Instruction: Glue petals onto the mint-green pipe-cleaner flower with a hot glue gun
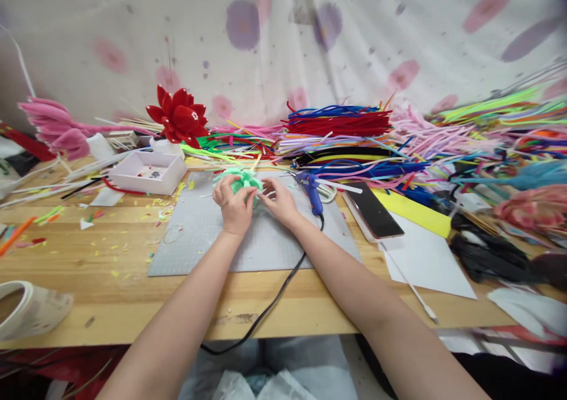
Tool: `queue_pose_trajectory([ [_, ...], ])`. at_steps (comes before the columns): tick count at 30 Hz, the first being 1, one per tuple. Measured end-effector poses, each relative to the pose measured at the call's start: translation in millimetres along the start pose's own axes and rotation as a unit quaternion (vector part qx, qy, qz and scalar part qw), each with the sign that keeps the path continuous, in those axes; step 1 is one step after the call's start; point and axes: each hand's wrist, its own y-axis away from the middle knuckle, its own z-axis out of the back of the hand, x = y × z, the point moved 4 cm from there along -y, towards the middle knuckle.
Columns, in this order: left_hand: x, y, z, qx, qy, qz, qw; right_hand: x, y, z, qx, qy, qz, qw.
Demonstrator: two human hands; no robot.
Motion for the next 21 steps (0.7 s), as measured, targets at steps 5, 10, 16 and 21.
queue_pose_trajectory([
  [5,4,-1,-2,-0.010,0.013,0.033,0.999,4,-3,-2,-0.018,0.073,0.034,0.997],
  [10,11,1,-2,-0.037,0.041,0.076,0.996,7,-5,-5,-0.021,0.127,0.057,0.990],
  [16,20,2,-2,-0.056,0.086,0.130,0.986,16,-7,-9,-0.014,0.192,0.060,0.980],
  [21,25,1,-2,-0.073,0.124,0.184,0.972,24,-12,-10,-0.022,0.241,0.063,0.968],
])
